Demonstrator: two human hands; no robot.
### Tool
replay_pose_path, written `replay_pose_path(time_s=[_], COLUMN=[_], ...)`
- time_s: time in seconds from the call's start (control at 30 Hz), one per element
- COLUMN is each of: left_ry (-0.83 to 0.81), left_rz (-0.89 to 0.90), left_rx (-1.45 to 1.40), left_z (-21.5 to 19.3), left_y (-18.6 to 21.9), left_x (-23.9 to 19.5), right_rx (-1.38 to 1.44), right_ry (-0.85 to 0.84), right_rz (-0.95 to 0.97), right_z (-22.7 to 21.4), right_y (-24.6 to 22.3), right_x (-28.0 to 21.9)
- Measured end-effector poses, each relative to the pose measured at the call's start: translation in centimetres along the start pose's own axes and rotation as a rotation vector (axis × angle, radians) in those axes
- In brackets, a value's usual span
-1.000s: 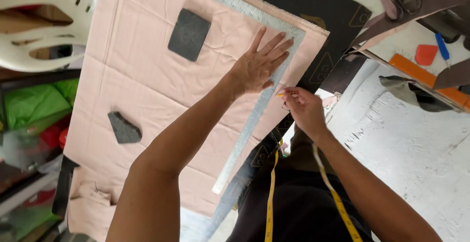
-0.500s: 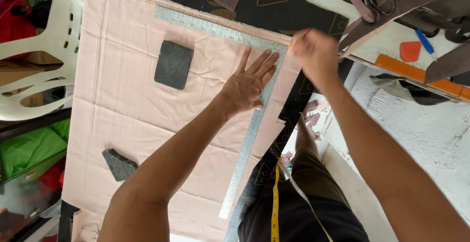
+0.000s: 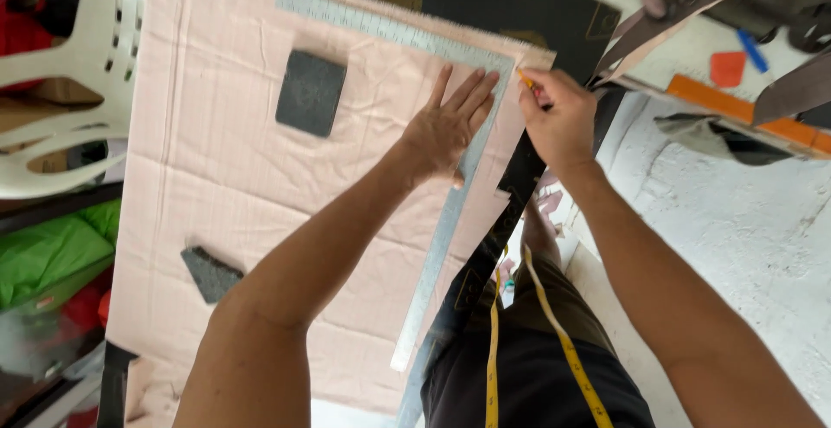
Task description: Measuring, marking, and cutting fabric components on a workbench using a ruler and scissors.
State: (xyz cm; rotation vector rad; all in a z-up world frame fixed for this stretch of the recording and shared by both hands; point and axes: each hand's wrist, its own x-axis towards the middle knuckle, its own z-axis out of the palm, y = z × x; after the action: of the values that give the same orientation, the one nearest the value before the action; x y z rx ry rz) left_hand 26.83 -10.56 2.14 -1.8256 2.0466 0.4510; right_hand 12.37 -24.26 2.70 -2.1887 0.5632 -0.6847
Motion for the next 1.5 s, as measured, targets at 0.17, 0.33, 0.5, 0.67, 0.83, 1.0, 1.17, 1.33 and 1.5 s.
replay_pose_path(time_s=[0.17, 0.33, 0.5, 0.67, 0.83, 1.0, 1.17, 1.33, 1.5], left_ry=[0.059, -0.002, 0.024, 0.102, 0.327, 0.317, 0.064, 0.039, 0.024], left_rz=[-0.016, -0.030, -0.073, -0.134, -0.138, -0.171, -0.166, -0.145, -0.138], left_rx=[0.097, 0.111, 0.151, 0.150, -0.087, -0.194, -0.213, -0.229, -0.250], left_z=[0.9, 1.1, 0.9, 0.5, 1.5, 4.5, 6.7, 7.0, 8.5], left_y=[0.2, 0.7, 1.1, 3.0, 9.3, 15.7, 18.4, 18.1, 18.2], left_x=[0.2, 0.9, 0.6, -2.6, -10.1, -18.2, -22.6, -23.3, -23.8], right_rx=[-0.048, -0.021, 0.248, 0.232, 0.370, 0.470, 0.445, 0.211, 0.042], right_ry=[-0.160, -0.304, -0.516, -0.416, -0.323, -0.240, -0.140, -0.041, 0.034], right_rz=[-0.156, -0.125, -0.099, 0.503, 0.702, 0.530, 0.268, 0.024, -0.158], right_z=[0.7, 2.4, -0.2, -4.7, -7.3, -5.2, -0.7, 3.2, 5.7], right_y=[-1.5, -7.2, -11.5, -9.5, -7.5, -4.9, -4.1, -3.4, -4.5], right_x=[-3.2, -15.7, -20.7, -18.6, -17.8, -18.4, -18.0, -17.4, -20.1])
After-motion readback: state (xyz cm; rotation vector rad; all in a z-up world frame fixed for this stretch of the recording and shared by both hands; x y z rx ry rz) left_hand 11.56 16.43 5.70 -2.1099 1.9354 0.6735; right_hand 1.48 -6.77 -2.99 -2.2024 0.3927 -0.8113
